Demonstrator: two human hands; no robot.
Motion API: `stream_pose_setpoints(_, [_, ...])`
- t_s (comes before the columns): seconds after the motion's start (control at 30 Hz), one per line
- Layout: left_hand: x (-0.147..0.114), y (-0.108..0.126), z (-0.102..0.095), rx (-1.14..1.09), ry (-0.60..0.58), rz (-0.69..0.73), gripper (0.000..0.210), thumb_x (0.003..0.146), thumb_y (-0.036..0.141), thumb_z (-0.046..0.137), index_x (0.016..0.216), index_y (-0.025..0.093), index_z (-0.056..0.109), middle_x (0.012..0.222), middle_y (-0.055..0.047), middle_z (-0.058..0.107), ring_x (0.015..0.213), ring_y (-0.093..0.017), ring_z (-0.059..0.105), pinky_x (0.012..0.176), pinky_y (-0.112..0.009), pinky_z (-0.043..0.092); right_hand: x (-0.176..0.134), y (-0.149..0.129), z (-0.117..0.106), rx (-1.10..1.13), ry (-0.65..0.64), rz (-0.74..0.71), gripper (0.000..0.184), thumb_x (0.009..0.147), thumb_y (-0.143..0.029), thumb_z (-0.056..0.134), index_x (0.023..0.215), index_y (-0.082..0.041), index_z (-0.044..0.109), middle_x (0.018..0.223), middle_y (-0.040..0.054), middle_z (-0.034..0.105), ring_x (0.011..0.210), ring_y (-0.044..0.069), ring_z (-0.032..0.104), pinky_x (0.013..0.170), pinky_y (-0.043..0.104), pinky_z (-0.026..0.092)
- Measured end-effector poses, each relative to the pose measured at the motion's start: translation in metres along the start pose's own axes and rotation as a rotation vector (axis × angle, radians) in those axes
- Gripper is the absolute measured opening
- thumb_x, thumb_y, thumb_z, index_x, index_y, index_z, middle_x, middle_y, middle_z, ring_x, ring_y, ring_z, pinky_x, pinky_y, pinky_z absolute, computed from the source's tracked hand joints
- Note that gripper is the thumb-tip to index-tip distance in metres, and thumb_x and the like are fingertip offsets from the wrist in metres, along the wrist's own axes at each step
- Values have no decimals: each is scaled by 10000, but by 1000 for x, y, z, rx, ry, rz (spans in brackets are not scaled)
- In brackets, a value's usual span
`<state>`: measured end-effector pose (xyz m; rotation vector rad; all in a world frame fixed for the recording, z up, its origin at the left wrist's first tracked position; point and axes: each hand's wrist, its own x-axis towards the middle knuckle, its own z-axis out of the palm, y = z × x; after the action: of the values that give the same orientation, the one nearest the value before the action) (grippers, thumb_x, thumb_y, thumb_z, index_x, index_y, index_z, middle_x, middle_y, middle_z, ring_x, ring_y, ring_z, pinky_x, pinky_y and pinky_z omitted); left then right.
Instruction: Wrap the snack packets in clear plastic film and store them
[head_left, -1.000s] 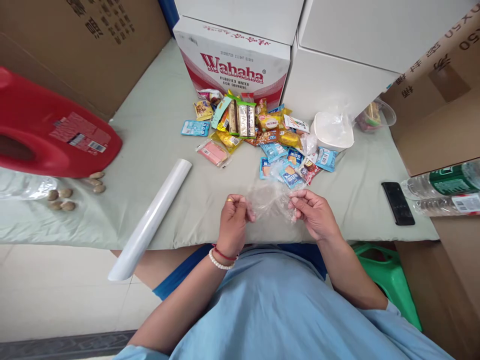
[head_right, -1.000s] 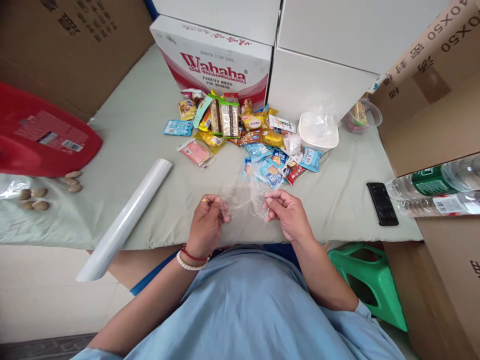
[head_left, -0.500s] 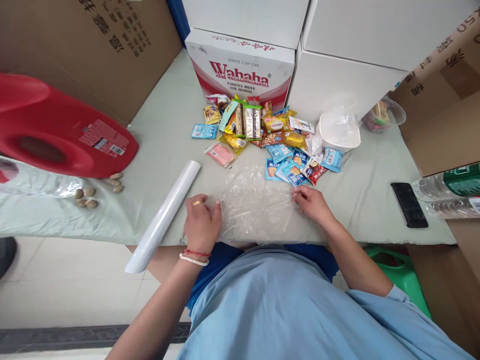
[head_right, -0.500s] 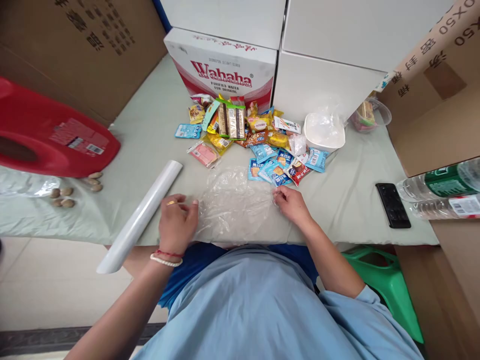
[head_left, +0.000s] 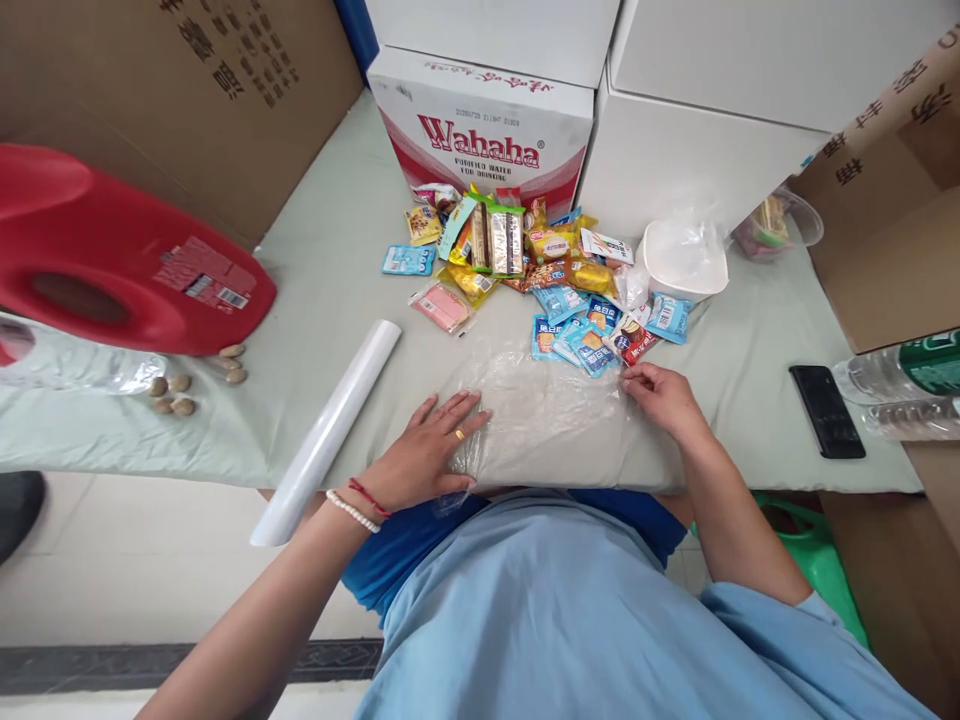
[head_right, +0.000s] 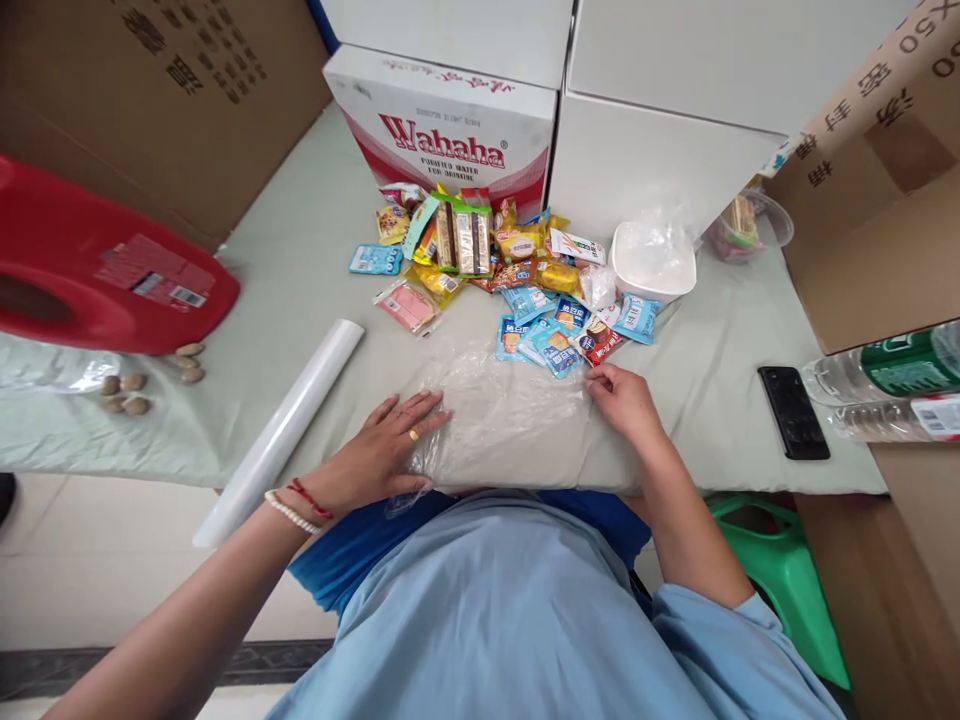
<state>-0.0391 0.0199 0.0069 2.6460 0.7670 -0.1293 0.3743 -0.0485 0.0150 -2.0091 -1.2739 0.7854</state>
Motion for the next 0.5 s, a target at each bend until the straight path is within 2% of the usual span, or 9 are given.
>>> stream_pose_setpoints(0.07, [2,1,-1,9,-28,-4,995,860,667,713,1660,248,295,1762,-167,202,1630,-370,197,1309,-629,120,-2,-17,-4,-40,144,-111,349,911,-485,617,1043,-191,751,946,76,762,809,216,671,787,361,528])
stream_pose_setpoints(0.1, [5,2,-2,12,-41,-8,1010,850,700,705,1659,249,302,1764,-170,191,1631,-377,190,1306,-638,109,-4,-29,-4,-65,169,-217,374,954,-500,591,1117,-200,743,1048,92,763,909,232,679,854,382,530])
stream_pose_setpoints(0.13, [7,4,-3,15,-56,-13,1015,845,729,692,1655,248,313,1764,-173,185,1631,-383,185,1303,-649,101,-5,-42,-2,-92,135,-343,404,984,-512,574,1210,-212,722,1145,103,750,1016,249,668,925,405,522])
stream_pose_setpoints(0.2, [12,6,-8,19,-85,-25,1018,841,764,670,1648,245,331,1763,-179,182,1631,-386,183,1297,-663,101,-9,-65,4,-159,-91,-576,489,996,-524,599,1384,-229,638,1236,111,717,1165,272,613,1017,437,492])
stream_pose_setpoints(0.27, [14,7,-12,22,-106,-29,1018,840,757,676,1650,251,324,1765,-176,176,1631,-382,187,1295,-663,114,-15,-79,9,-252,-375,-711,540,973,-494,665,1429,-212,604,1139,109,715,1147,280,586,995,431,492])
stream_pose_setpoints(0.33, [13,6,-14,27,-116,-32,1025,833,714,711,1657,259,304,1769,-171,160,1634,-377,182,1297,-656,113,-26,-81,10,-349,-553,-764,370,992,-393,652,1293,-180,684,979,100,686,1023,265,569,903,390,493])
stream_pose_setpoints(0.37, [12,5,-13,30,-118,-34,1033,827,689,732,1660,261,295,1771,-170,150,1636,-376,173,1299,-653,106,-35,-78,9,-390,-597,-774,256,1015,-330,606,1178,-172,722,915,95,662,965,253,552,867,374,481])
stream_pose_setpoints(0.4, [11,4,-12,31,-118,-38,1042,820,667,749,1662,261,290,1773,-170,140,1639,-376,162,1299,-653,96,-45,-72,6,-421,-622,-773,217,1034,-275,549,1059,-171,738,872,92,639,923,243,534,844,365,468])
stream_pose_setpoints(0.5, [9,2,-5,21,-110,-52,1081,791,644,782,1668,261,277,1774,-177,110,1645,-383,124,1295,-665,56,-84,-45,-11,-485,-721,-675,322,1045,-191,453,857,-194,714,826,80,625,883,229,538,827,357,458])
